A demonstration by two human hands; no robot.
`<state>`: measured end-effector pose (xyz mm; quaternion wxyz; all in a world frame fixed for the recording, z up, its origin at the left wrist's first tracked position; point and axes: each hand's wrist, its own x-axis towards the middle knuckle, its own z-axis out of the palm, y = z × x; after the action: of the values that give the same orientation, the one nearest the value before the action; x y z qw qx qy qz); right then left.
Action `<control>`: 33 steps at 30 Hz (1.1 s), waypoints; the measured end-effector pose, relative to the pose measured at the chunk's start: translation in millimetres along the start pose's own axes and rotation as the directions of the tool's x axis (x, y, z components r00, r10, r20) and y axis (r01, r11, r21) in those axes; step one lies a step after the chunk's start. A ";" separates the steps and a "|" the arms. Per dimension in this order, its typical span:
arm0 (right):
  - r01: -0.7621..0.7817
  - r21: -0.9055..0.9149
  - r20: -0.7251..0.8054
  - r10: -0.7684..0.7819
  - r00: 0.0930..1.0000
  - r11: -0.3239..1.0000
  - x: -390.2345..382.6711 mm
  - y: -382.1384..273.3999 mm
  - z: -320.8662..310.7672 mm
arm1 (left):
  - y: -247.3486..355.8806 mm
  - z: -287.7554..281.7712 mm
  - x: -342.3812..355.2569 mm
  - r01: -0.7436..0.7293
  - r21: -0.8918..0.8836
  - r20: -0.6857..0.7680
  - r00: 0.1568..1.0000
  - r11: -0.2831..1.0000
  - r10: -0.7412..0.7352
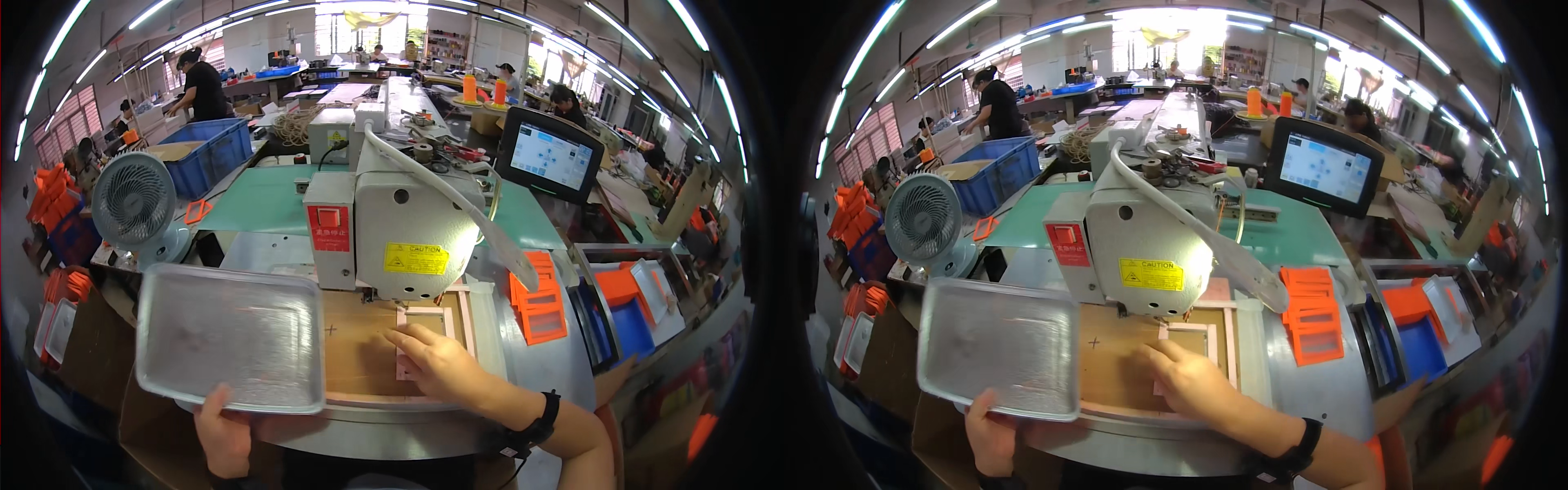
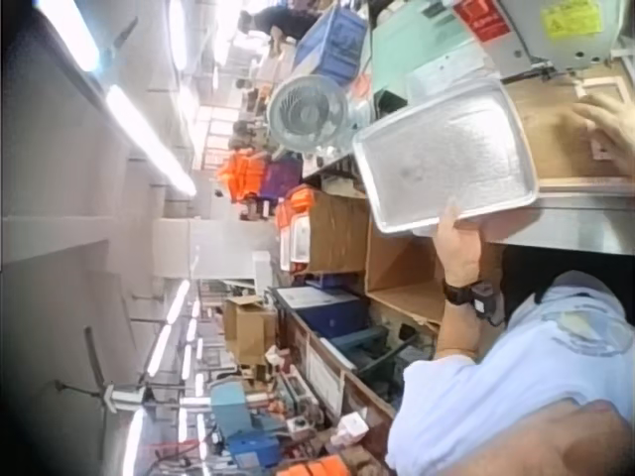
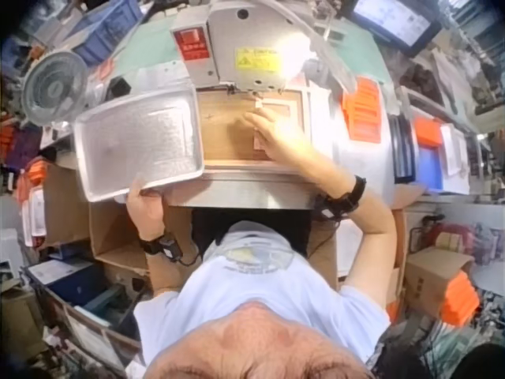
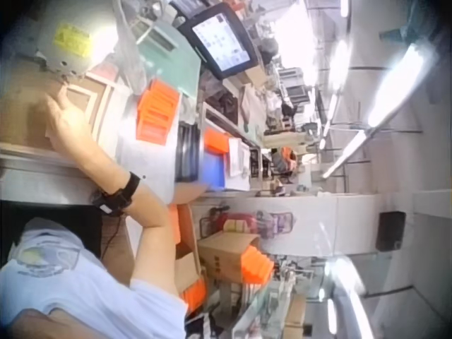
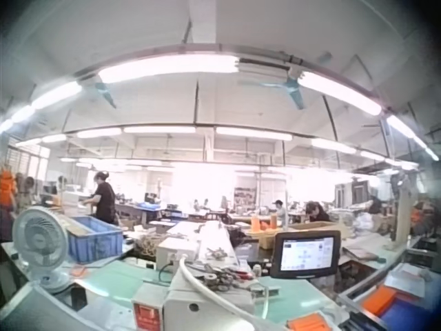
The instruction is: Using an industrial automated sewing machine to assemble and finish orange fabric pouches or cases.
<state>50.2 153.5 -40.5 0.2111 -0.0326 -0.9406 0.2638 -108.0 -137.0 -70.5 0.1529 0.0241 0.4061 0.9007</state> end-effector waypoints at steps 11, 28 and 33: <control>-0.056 0.267 -0.327 0.145 0.934 0.962 -0.8 1.2 -31.6 | -8.1 -1.2 2.3 -0.133 -0.182 0.262 0.948 0.974 0.178; -0.179 0.431 0.272 0.062 0.960 0.884 -7.2 -23.3 0.6 | 0.9 59.2 9.6 0.094 -0.388 0.442 0.892 0.917 0.096; -0.247 0.709 -0.123 0.460 0.879 0.661 -5.0 -1.8 -57.8 | -7.9 60.8 7.9 0.163 -0.338 0.436 0.900 0.927 0.001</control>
<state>78.8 179.0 3.1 0.2885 -0.1767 -0.7127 0.6144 -103.3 -85.7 -36.4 0.2779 0.1753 0.1879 0.9256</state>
